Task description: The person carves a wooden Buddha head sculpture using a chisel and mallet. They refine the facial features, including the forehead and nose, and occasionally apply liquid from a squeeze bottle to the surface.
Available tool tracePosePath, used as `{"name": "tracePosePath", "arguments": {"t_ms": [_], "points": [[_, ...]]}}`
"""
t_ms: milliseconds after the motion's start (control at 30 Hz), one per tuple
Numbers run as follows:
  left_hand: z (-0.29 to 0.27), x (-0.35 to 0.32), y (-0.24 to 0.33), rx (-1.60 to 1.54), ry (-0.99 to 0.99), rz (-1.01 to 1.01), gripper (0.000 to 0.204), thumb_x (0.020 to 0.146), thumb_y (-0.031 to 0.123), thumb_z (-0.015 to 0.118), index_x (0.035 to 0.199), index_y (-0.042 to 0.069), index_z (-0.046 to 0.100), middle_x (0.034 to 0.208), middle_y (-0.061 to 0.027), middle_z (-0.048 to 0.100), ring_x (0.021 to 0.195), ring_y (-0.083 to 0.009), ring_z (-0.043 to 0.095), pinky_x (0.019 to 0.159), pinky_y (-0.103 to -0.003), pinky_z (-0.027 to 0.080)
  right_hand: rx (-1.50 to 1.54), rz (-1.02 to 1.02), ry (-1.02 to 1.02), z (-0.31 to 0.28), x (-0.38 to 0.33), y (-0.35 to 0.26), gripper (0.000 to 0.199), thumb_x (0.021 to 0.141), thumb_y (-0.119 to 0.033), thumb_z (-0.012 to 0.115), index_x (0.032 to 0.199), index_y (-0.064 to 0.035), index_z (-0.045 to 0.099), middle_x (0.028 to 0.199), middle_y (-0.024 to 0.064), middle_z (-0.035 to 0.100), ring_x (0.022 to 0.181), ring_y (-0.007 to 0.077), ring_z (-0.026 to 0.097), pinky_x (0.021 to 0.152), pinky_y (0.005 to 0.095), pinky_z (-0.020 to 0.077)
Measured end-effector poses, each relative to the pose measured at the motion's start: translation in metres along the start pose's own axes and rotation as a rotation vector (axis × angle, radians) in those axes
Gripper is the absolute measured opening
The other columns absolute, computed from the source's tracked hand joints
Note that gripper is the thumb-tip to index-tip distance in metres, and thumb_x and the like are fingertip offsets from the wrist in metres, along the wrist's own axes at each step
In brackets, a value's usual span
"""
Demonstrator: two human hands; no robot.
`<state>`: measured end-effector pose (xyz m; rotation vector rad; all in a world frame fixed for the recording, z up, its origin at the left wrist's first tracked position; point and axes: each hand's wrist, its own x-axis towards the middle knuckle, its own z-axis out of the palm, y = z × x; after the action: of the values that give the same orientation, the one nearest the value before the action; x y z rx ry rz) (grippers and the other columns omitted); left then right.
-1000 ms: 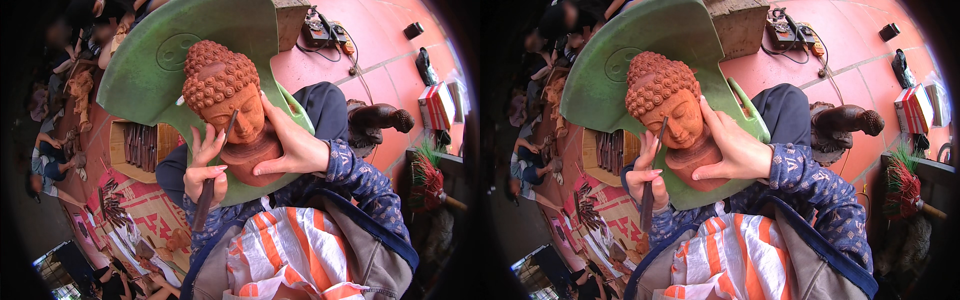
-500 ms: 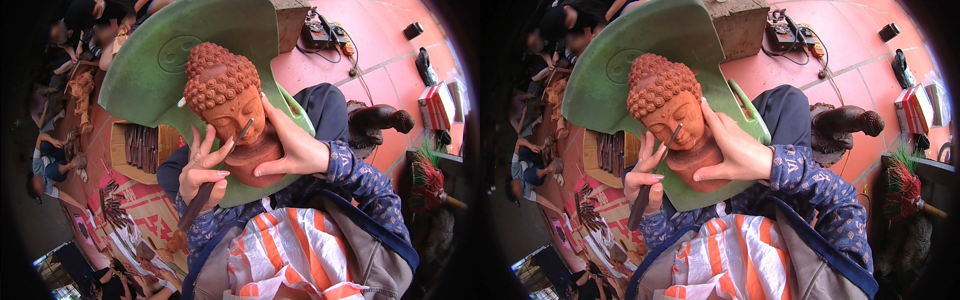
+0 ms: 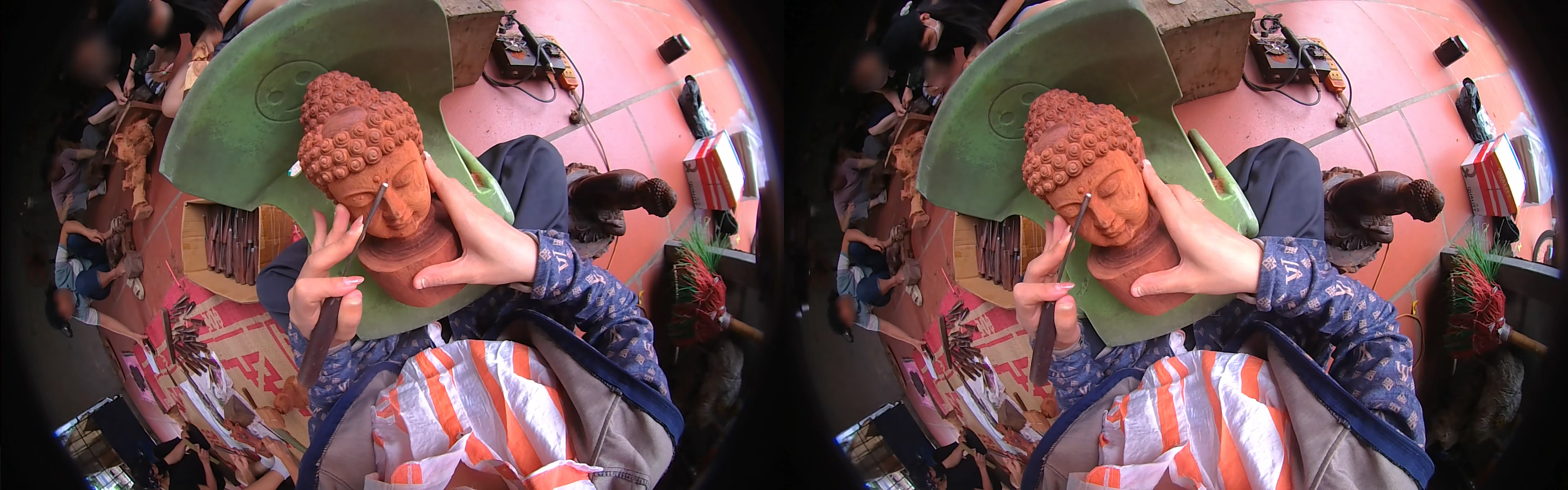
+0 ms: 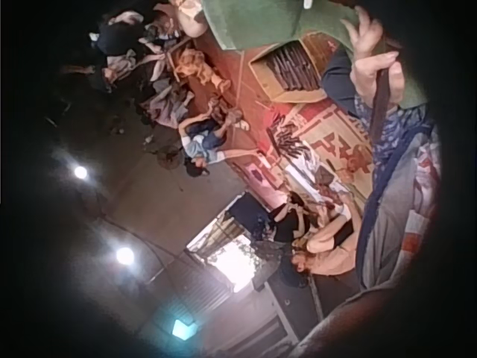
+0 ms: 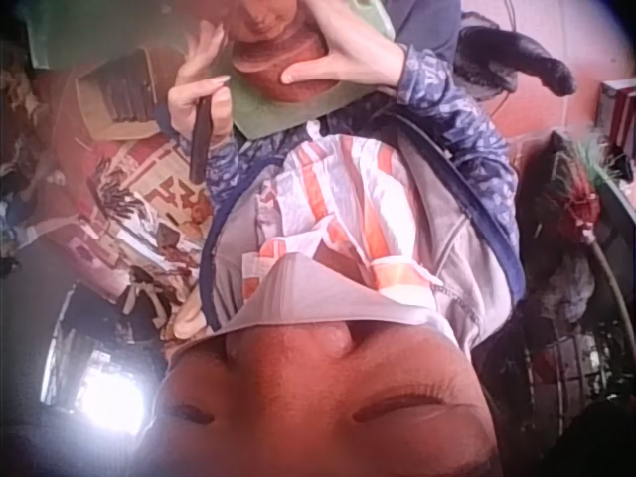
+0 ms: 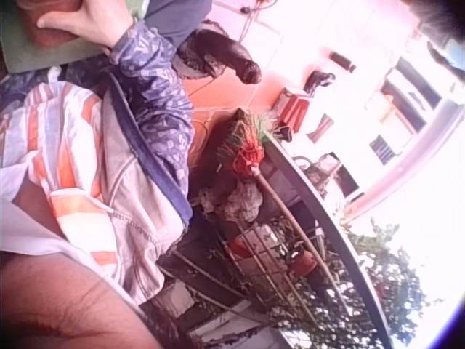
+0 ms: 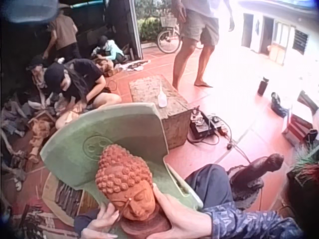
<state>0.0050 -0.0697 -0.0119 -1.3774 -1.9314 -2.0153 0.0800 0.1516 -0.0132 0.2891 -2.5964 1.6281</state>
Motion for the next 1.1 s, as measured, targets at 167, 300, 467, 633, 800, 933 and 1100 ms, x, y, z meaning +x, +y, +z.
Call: {"name": "tracePosePath", "arguments": {"t_ms": [167,300,467,633,800,933,1100], "points": [[-0.003,0.001,-0.003,0.039,-0.021,0.013,0.012,0.088,0.014,0.056,0.094,0.009,0.047,0.12,-0.0292,0.056,0.121,-0.053,0.044,0.106,-0.069,0.007,0.002,0.018,-0.006,-0.001,0.0,-0.001,0.12,0.067,-0.039,0.08,0.143,0.0096,0.0,0.125,0.0334,0.04,0.117,0.0452,0.042,0.102,0.043,0.0343],[-0.003,0.003,-0.001,0.077,-0.038,0.011,0.013,0.089,0.014,0.057,0.094,0.01,0.047,0.12,-0.0274,0.057,0.121,-0.0515,0.045,0.105,-0.069,0.007,-0.016,0.004,-0.005,-0.001,-0.001,0.0,0.121,0.067,-0.04,0.08,0.143,0.0102,0.0,0.125,0.0336,0.04,0.117,0.0454,0.042,0.102,0.043,0.0342],[-0.004,0.003,-0.001,0.096,-0.039,0.014,0.014,0.089,0.015,0.057,0.095,0.01,0.045,0.12,-0.0268,0.057,0.12,-0.0501,0.047,0.106,-0.069,0.007,-0.028,-0.032,0.007,0.001,-0.001,0.002,0.121,0.067,-0.04,0.08,0.143,0.011,0.0,0.125,0.0337,0.039,0.117,0.0454,0.042,0.102,0.0429,0.034],[-0.005,0.004,-0.002,0.095,-0.049,0.001,0.015,0.088,0.013,0.057,0.095,0.009,0.044,0.118,-0.0286,0.058,0.118,-0.0486,0.049,0.106,-0.068,0.011,-0.034,-0.002,-0.009,-0.001,-0.001,0.001,0.121,0.067,-0.04,0.08,0.142,0.0113,0.0,0.125,0.0336,0.04,0.117,0.0451,0.042,0.102,0.0424,0.0338],[-0.008,0.008,-0.001,0.093,-0.057,0.002,0.014,0.087,0.009,0.056,0.094,0.008,0.044,0.116,-0.0307,0.058,0.119,-0.0459,0.05,0.106,-0.065,0.017,-0.034,0.004,-0.02,-0.001,0.0,0.001,0.121,0.067,-0.04,0.08,0.142,0.0113,0.0,0.124,0.0336,0.04,0.117,0.0447,0.043,0.102,0.042,0.0342],[-0.013,0.012,0.0,0.092,-0.102,-0.01,0.017,0.084,0.003,0.055,0.095,0.008,0.044,0.115,-0.0305,0.059,0.118,-0.0441,0.052,0.106,-0.064,0.02,-0.052,-0.011,-0.009,-0.001,-0.001,0.001,0.121,0.067,-0.041,0.08,0.142,0.0118,0.001,0.123,0.0338,0.041,0.116,0.0447,0.044,0.101,0.0421,0.0346],[-0.012,0.009,-0.006,0.064,-0.083,-0.018,0.021,0.079,-0.001,0.056,0.094,0.008,0.044,0.116,-0.0307,0.058,0.118,-0.0427,0.053,0.106,-0.062,0.023,-0.076,-0.013,-0.017,-0.002,0.0,-0.001,0.121,0.067,-0.042,0.079,0.142,0.0128,0.001,0.123,0.0346,0.041,0.115,0.045,0.044,0.101,0.0424,0.0346]]}}
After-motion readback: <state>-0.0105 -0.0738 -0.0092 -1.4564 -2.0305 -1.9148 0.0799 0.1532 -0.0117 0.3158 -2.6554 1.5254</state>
